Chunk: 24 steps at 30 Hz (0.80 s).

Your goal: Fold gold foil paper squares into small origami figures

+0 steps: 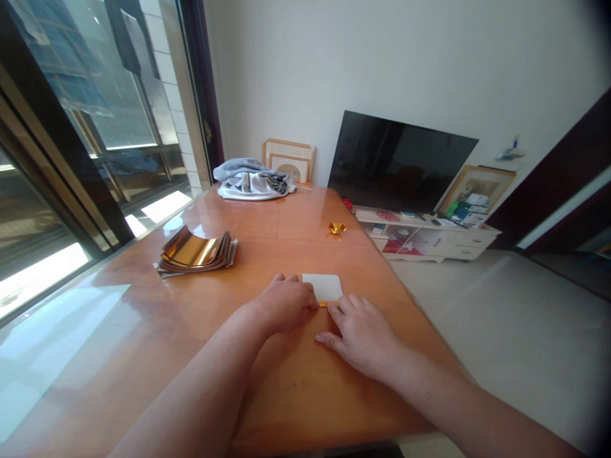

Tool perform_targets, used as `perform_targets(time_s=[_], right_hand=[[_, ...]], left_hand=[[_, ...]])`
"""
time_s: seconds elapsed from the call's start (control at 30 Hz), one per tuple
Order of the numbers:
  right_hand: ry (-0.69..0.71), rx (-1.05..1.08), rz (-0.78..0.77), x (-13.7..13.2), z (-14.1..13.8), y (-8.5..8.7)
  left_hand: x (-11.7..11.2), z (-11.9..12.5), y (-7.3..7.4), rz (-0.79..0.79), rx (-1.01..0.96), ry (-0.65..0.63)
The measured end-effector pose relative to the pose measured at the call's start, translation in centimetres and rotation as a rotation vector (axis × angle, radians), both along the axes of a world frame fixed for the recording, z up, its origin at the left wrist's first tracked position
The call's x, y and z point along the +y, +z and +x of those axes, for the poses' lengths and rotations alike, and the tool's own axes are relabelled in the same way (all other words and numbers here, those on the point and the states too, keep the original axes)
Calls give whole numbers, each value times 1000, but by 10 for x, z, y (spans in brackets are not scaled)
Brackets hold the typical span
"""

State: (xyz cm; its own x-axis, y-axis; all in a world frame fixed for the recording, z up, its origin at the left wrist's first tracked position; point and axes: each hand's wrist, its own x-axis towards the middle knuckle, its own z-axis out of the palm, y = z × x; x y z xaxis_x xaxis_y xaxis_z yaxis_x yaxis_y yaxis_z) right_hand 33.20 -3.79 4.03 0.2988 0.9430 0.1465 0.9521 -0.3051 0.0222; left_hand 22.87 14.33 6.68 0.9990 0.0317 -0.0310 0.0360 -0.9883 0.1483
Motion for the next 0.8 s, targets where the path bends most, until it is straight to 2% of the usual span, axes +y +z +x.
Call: perform_targets(time_s=[0.37,0.8], right_hand=[[132,-35,-78,5,2,4],[145,-19,-204,14,4,16]], left_hand=[[2,-2,6,-45,19,49],[17,-8,6,-94,22,143]])
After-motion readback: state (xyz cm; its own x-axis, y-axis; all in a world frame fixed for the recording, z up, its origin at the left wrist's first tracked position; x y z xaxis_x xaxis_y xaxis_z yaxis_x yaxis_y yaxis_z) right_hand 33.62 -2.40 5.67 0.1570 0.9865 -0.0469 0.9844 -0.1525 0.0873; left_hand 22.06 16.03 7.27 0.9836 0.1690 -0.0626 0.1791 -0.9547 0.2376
